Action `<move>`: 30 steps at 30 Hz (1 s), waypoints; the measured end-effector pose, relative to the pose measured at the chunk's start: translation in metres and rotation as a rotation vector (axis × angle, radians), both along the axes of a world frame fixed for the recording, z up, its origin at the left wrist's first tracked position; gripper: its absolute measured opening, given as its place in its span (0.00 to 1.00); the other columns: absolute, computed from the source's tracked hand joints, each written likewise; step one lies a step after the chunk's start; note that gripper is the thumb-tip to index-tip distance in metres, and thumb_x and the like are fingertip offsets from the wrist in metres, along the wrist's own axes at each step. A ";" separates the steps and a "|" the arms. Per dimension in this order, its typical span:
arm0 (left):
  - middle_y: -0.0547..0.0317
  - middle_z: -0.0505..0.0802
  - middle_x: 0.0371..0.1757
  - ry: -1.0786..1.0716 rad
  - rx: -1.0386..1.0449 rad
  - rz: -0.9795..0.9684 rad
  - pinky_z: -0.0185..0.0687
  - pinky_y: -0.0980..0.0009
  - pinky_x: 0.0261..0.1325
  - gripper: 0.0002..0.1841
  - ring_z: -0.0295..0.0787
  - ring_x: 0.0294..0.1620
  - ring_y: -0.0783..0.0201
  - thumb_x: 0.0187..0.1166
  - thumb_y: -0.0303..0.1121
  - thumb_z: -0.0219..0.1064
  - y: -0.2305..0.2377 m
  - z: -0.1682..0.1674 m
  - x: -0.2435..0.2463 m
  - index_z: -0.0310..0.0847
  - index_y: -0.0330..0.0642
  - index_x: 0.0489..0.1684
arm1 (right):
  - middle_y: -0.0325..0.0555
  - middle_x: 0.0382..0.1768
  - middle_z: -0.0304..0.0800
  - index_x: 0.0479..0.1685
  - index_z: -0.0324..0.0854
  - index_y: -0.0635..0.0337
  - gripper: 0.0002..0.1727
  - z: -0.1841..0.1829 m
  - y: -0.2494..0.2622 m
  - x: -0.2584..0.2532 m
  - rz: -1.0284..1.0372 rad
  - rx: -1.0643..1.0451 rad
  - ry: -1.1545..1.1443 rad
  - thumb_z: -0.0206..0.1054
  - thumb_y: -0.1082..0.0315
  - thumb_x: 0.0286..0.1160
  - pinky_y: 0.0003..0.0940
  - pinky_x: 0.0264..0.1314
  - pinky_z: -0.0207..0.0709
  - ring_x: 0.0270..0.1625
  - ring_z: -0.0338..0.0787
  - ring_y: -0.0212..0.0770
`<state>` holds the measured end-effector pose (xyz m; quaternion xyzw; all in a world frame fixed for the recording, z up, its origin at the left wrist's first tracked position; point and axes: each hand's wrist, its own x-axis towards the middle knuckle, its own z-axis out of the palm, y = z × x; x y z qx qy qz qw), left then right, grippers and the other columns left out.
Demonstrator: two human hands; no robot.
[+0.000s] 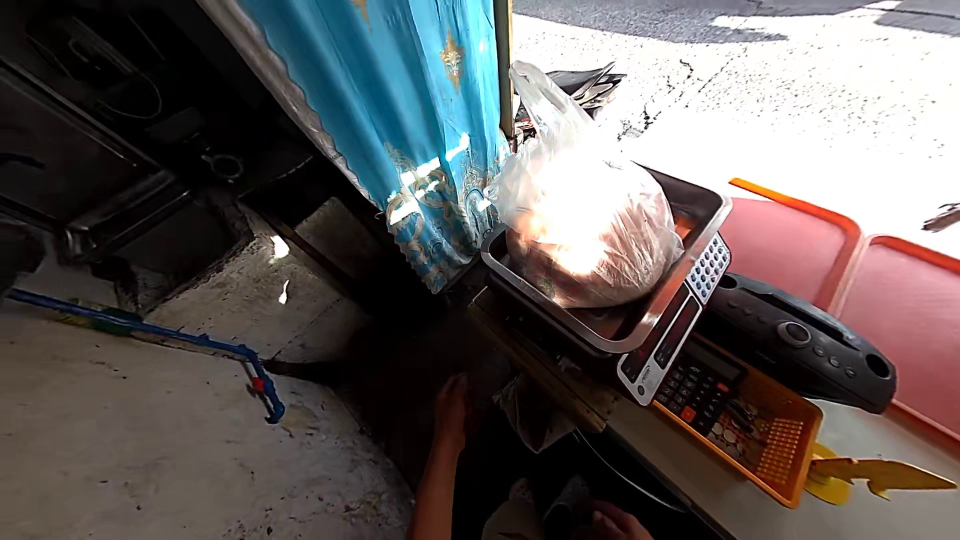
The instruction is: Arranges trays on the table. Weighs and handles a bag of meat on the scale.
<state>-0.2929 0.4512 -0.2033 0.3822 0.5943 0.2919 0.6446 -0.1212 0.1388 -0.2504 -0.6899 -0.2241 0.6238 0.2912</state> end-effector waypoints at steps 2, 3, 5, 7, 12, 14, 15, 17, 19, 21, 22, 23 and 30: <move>0.41 0.90 0.52 -0.007 0.063 0.051 0.90 0.59 0.46 0.18 0.91 0.43 0.55 0.94 0.35 0.52 0.035 0.004 0.024 0.78 0.28 0.65 | 0.63 0.63 0.88 0.79 0.70 0.69 0.27 0.001 0.037 0.019 -0.427 0.093 0.082 0.47 0.57 0.95 0.51 0.65 0.84 0.61 0.91 0.54; 0.40 0.88 0.57 0.001 0.061 0.045 0.88 0.58 0.49 0.20 0.90 0.47 0.54 0.95 0.38 0.51 0.052 0.004 0.032 0.77 0.29 0.68 | 0.60 0.63 0.90 0.81 0.69 0.66 0.29 0.005 0.055 0.026 -0.577 0.095 0.201 0.43 0.53 0.96 0.49 0.61 0.86 0.59 0.93 0.52; 0.38 0.85 0.67 -0.003 0.009 0.012 0.83 0.51 0.58 0.24 0.86 0.59 0.48 0.94 0.44 0.50 0.086 -0.001 0.048 0.72 0.33 0.75 | 0.57 0.66 0.89 0.84 0.65 0.61 0.34 0.016 0.084 0.037 -0.681 0.087 0.414 0.37 0.44 0.96 0.51 0.62 0.86 0.62 0.93 0.53; 0.38 0.85 0.70 -0.044 -0.063 -0.085 0.83 0.47 0.61 0.26 0.87 0.62 0.47 0.95 0.45 0.48 0.113 -0.004 0.064 0.69 0.37 0.81 | 0.59 0.71 0.83 0.86 0.61 0.57 0.34 0.029 0.102 0.040 -0.768 0.101 0.521 0.34 0.43 0.95 0.53 0.65 0.84 0.67 0.89 0.56; 0.49 0.89 0.47 0.090 0.079 -0.585 0.84 0.61 0.48 0.14 0.85 0.42 0.62 0.90 0.33 0.55 0.164 -0.019 0.072 0.78 0.33 0.62 | 0.59 0.72 0.82 0.84 0.66 0.55 0.34 0.029 0.133 0.021 -1.152 0.090 0.554 0.38 0.41 0.94 0.54 0.66 0.81 0.67 0.87 0.55; 0.44 0.91 0.51 0.132 0.119 -0.687 0.85 0.56 0.56 0.15 0.88 0.48 0.58 0.89 0.32 0.58 0.174 -0.025 0.072 0.80 0.30 0.63 | 0.59 0.71 0.82 0.81 0.68 0.60 0.35 0.025 0.143 0.012 -1.298 0.094 0.502 0.37 0.41 0.95 0.54 0.67 0.80 0.68 0.85 0.54; 0.43 0.91 0.51 0.134 0.095 -0.676 0.85 0.55 0.56 0.15 0.88 0.48 0.57 0.89 0.31 0.58 0.173 -0.027 0.073 0.80 0.29 0.62 | 0.61 0.67 0.84 0.77 0.71 0.65 0.35 0.025 0.148 0.007 -1.371 0.084 0.435 0.38 0.44 0.96 0.53 0.63 0.82 0.64 0.86 0.52; 0.51 0.90 0.46 0.034 0.009 -0.601 0.85 0.63 0.49 0.13 0.86 0.42 0.65 0.91 0.30 0.53 0.166 -0.024 0.075 0.78 0.33 0.61 | 0.62 0.55 0.87 0.66 0.76 0.73 0.32 0.022 0.156 0.001 -1.447 0.067 0.260 0.42 0.49 0.97 0.49 0.57 0.85 0.55 0.89 0.49; 0.58 0.90 0.40 -0.165 -0.088 -0.520 0.86 0.68 0.45 0.12 0.87 0.38 0.69 0.92 0.29 0.47 0.161 -0.021 0.074 0.76 0.37 0.56 | 0.58 0.47 0.89 0.56 0.81 0.74 0.29 0.011 0.160 -0.005 -1.471 0.079 0.121 0.46 0.52 0.96 0.45 0.54 0.84 0.49 0.89 0.43; 0.60 0.92 0.35 -0.326 -0.189 -0.463 0.89 0.69 0.41 0.15 0.90 0.35 0.69 0.94 0.31 0.41 0.158 -0.021 0.074 0.76 0.42 0.50 | 0.53 0.42 0.91 0.48 0.84 0.72 0.26 -0.001 0.160 -0.009 -1.499 0.121 0.046 0.51 0.55 0.95 0.42 0.54 0.85 0.46 0.90 0.40; 0.59 0.93 0.35 -0.379 -0.232 -0.447 0.90 0.68 0.41 0.17 0.91 0.35 0.68 0.94 0.32 0.39 0.158 -0.021 0.075 0.77 0.43 0.49 | 0.50 0.39 0.92 0.45 0.85 0.70 0.24 -0.005 0.160 -0.010 -1.520 0.155 0.041 0.52 0.57 0.94 0.39 0.51 0.85 0.44 0.91 0.37; 0.59 0.94 0.34 -0.396 -0.259 -0.437 0.90 0.68 0.40 0.18 0.92 0.34 0.67 0.95 0.33 0.38 0.159 -0.020 0.075 0.77 0.43 0.48 | 0.47 0.36 0.92 0.43 0.85 0.68 0.22 -0.007 0.160 -0.010 -1.539 0.189 0.054 0.53 0.58 0.94 0.37 0.50 0.86 0.42 0.91 0.35; 0.57 0.95 0.36 -0.414 -0.274 -0.521 0.91 0.66 0.44 0.18 0.93 0.37 0.66 0.92 0.31 0.38 0.171 -0.028 0.071 0.78 0.42 0.50 | 0.47 0.37 0.93 0.48 0.83 0.68 0.18 -0.001 0.159 -0.012 -1.583 0.319 0.186 0.51 0.63 0.94 0.35 0.49 0.89 0.41 0.93 0.35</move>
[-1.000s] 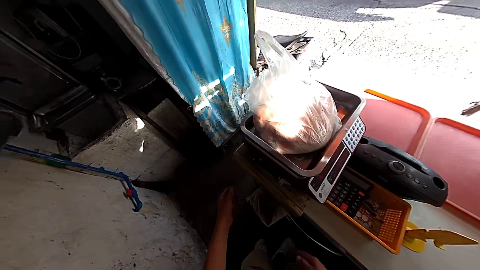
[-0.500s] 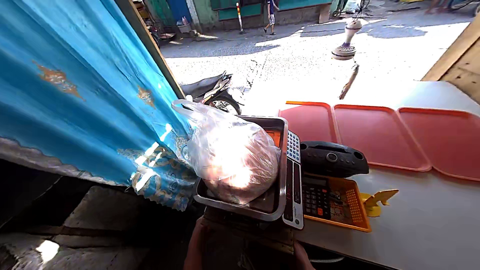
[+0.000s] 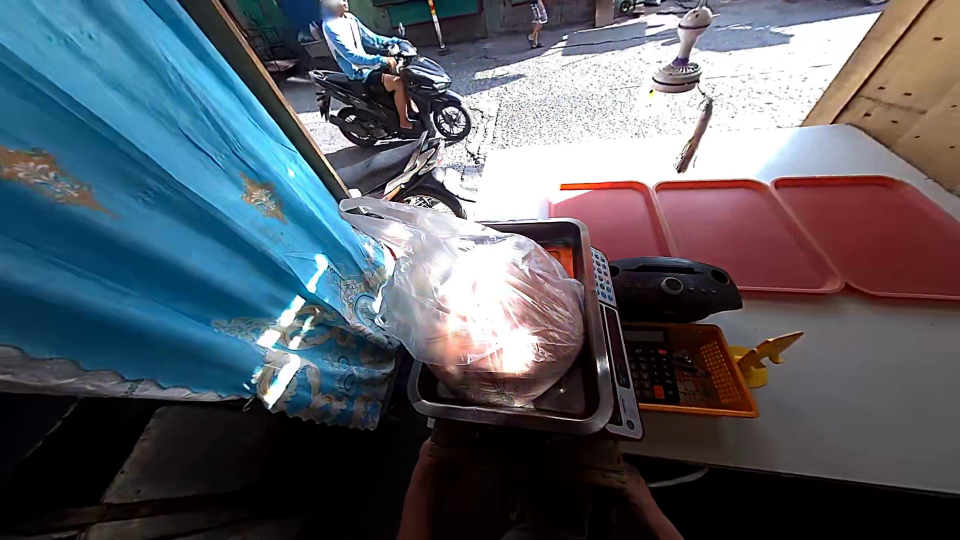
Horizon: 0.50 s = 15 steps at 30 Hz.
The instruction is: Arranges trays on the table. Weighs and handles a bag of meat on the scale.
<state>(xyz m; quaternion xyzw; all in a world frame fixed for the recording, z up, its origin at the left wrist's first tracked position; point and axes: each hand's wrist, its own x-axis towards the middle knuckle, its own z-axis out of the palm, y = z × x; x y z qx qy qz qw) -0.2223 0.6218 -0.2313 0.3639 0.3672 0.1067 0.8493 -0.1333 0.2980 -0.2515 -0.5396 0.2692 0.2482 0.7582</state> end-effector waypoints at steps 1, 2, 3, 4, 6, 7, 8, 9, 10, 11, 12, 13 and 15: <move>0.57 0.96 0.37 -0.022 0.002 -0.008 0.91 0.66 0.44 0.18 0.94 0.37 0.66 0.91 0.30 0.39 0.000 0.000 -0.002 0.79 0.42 0.49 | 0.46 0.36 0.94 0.47 0.83 0.68 0.18 0.002 -0.001 -0.002 0.004 -0.002 -0.003 0.51 0.63 0.94 0.34 0.49 0.89 0.41 0.93 0.34; 0.57 0.96 0.37 -0.041 0.003 -0.013 0.92 0.66 0.45 0.17 0.94 0.37 0.66 0.90 0.30 0.40 0.000 -0.001 -0.003 0.79 0.42 0.49 | 0.45 0.36 0.94 0.47 0.84 0.67 0.18 0.003 -0.002 -0.003 0.014 -0.002 -0.007 0.51 0.63 0.94 0.34 0.48 0.89 0.41 0.93 0.34; 0.57 0.96 0.37 -0.048 0.005 -0.012 0.92 0.67 0.44 0.17 0.94 0.37 0.67 0.90 0.30 0.40 -0.001 -0.001 -0.003 0.80 0.42 0.49 | 0.45 0.36 0.94 0.47 0.84 0.66 0.18 0.004 -0.003 -0.003 0.026 0.001 -0.010 0.51 0.63 0.94 0.34 0.48 0.90 0.41 0.94 0.34; 0.57 0.96 0.37 -0.050 0.008 -0.013 0.91 0.67 0.44 0.17 0.94 0.37 0.67 0.91 0.30 0.40 0.000 -0.001 -0.003 0.79 0.42 0.50 | 0.44 0.36 0.95 0.47 0.84 0.66 0.18 0.004 -0.003 -0.002 0.037 0.010 -0.018 0.51 0.64 0.94 0.34 0.48 0.90 0.41 0.94 0.34; 0.57 0.96 0.37 -0.030 0.014 -0.012 0.92 0.67 0.44 0.17 0.94 0.38 0.66 0.92 0.31 0.40 0.001 -0.003 -0.002 0.79 0.42 0.52 | 0.45 0.37 0.95 0.48 0.84 0.67 0.18 0.005 -0.008 0.005 0.092 0.022 -0.024 0.50 0.66 0.94 0.35 0.50 0.90 0.42 0.94 0.35; 0.57 0.95 0.36 0.013 0.031 -0.007 0.91 0.67 0.43 0.17 0.94 0.37 0.66 0.93 0.31 0.40 0.001 -0.002 -0.002 0.78 0.42 0.52 | 0.47 0.37 0.95 0.48 0.84 0.67 0.18 0.006 -0.012 0.009 0.133 0.013 -0.009 0.50 0.65 0.94 0.37 0.50 0.91 0.42 0.95 0.37; 0.57 0.95 0.36 0.051 0.046 -0.004 0.91 0.66 0.42 0.16 0.93 0.36 0.66 0.94 0.32 0.40 0.001 -0.001 -0.001 0.77 0.42 0.53 | 0.48 0.37 0.95 0.48 0.84 0.68 0.18 0.008 -0.017 0.016 0.197 -0.020 0.012 0.51 0.65 0.94 0.38 0.49 0.91 0.41 0.95 0.38; 0.56 0.94 0.36 0.080 0.056 -0.008 0.91 0.65 0.42 0.15 0.93 0.36 0.65 0.94 0.32 0.41 0.003 -0.002 0.000 0.77 0.41 0.54 | 0.49 0.36 0.95 0.47 0.84 0.68 0.18 0.010 -0.024 0.024 0.289 -0.077 0.025 0.53 0.64 0.93 0.38 0.47 0.91 0.40 0.95 0.39; 0.55 0.94 0.37 0.101 0.063 -0.019 0.91 0.64 0.42 0.15 0.93 0.37 0.64 0.93 0.32 0.43 0.005 -0.004 -0.001 0.77 0.40 0.55 | 0.49 0.36 0.95 0.47 0.85 0.68 0.18 0.011 -0.034 0.033 0.418 -0.136 0.020 0.55 0.63 0.93 0.39 0.48 0.91 0.40 0.95 0.40; 0.56 0.95 0.38 0.126 0.082 -0.036 0.91 0.64 0.42 0.14 0.93 0.37 0.64 0.92 0.31 0.44 0.007 -0.004 -0.002 0.76 0.40 0.56 | 0.49 0.37 0.95 0.46 0.87 0.68 0.18 0.015 -0.045 0.042 0.558 -0.195 -0.009 0.57 0.62 0.92 0.39 0.48 0.91 0.41 0.95 0.39; 0.55 0.95 0.39 0.161 0.102 -0.040 0.92 0.64 0.41 0.13 0.93 0.37 0.64 0.92 0.30 0.45 0.008 -0.003 -0.004 0.76 0.40 0.57 | 0.47 0.39 0.96 0.47 0.88 0.66 0.18 0.023 -0.057 0.052 0.684 -0.244 -0.057 0.58 0.61 0.91 0.38 0.49 0.90 0.42 0.95 0.38; 0.54 0.94 0.40 0.215 0.130 -0.032 0.92 0.64 0.40 0.12 0.93 0.37 0.63 0.92 0.30 0.46 0.010 -0.003 -0.007 0.75 0.39 0.59 | 0.46 0.42 0.96 0.49 0.89 0.65 0.18 0.034 -0.068 0.062 0.765 -0.277 -0.111 0.58 0.61 0.91 0.38 0.50 0.89 0.42 0.95 0.37; 0.47 0.92 0.45 0.347 0.188 -0.005 0.91 0.60 0.41 0.15 0.93 0.39 0.59 0.94 0.35 0.46 0.017 -0.011 -0.018 0.71 0.36 0.67 | 0.46 0.47 0.96 0.56 0.88 0.63 0.17 0.063 -0.093 0.080 0.802 -0.279 -0.206 0.58 0.60 0.91 0.37 0.52 0.88 0.46 0.95 0.38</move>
